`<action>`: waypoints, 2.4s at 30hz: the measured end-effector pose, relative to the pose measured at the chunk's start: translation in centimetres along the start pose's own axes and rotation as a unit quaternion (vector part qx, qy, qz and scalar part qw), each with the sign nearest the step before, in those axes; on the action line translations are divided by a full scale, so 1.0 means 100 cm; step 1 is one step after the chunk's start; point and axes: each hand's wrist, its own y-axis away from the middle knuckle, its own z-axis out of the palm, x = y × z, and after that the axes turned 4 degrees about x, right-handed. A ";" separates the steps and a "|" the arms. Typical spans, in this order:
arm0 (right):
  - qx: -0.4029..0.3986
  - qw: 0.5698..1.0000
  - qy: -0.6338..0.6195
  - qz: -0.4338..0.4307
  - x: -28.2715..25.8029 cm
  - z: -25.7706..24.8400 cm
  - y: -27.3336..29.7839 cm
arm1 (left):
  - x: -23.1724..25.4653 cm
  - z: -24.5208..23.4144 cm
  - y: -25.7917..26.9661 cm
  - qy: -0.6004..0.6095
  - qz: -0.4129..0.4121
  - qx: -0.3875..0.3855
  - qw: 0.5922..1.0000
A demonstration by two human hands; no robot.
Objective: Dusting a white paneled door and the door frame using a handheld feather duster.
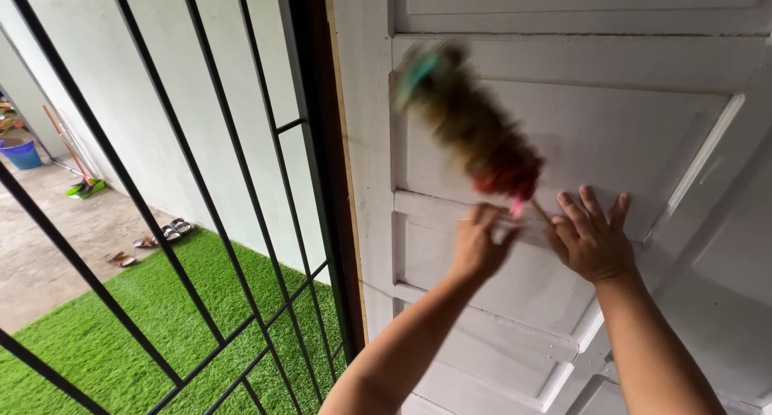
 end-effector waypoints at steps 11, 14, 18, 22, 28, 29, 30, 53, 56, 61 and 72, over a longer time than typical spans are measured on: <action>-0.002 1.000 -0.009 0.010 -0.002 -0.006 -0.002 | -0.089 -0.136 -0.022 -0.349 -0.286 -0.035 0.892; 0.002 1.000 -0.022 0.020 -0.003 -0.002 -0.001 | -0.134 -0.143 -0.019 -0.401 -0.240 -0.015 0.884; -0.033 0.996 -0.043 0.064 -0.006 -0.002 0.003 | -0.150 -0.149 -0.008 -0.389 -0.175 0.004 0.905; -0.036 0.997 -0.035 0.066 -0.005 -0.005 0.002 | -0.221 -0.149 0.008 -0.239 -0.069 0.260 0.933; -0.082 0.994 0.020 0.074 -0.008 -0.009 0.004 | -0.248 -0.168 -0.014 0.063 -0.246 0.326 0.911; -0.083 0.994 0.019 0.074 -0.009 -0.008 0.004 | -0.253 -0.170 -0.019 0.062 -0.247 0.326 0.911; -0.103 0.991 0.034 0.079 -0.009 -0.008 0.005 | -0.257 -0.171 -0.024 0.130 -0.264 0.317 0.902; -0.008 0.997 -0.004 0.075 0.001 0.018 0.024 | -0.279 -0.259 -0.011 0.140 -0.120 0.387 0.904; 0.009 0.998 -0.038 0.055 0.006 0.027 0.027 | -0.264 -0.276 -0.018 -0.001 -0.232 0.427 0.874; 0.011 0.995 -0.089 0.050 0.019 0.049 0.052 | -0.184 -0.278 -0.030 -0.070 -0.177 0.406 0.894; -0.024 0.998 0.046 0.029 0.004 0.015 0.022 | -0.134 -0.334 -0.015 -0.410 0.085 0.392 0.819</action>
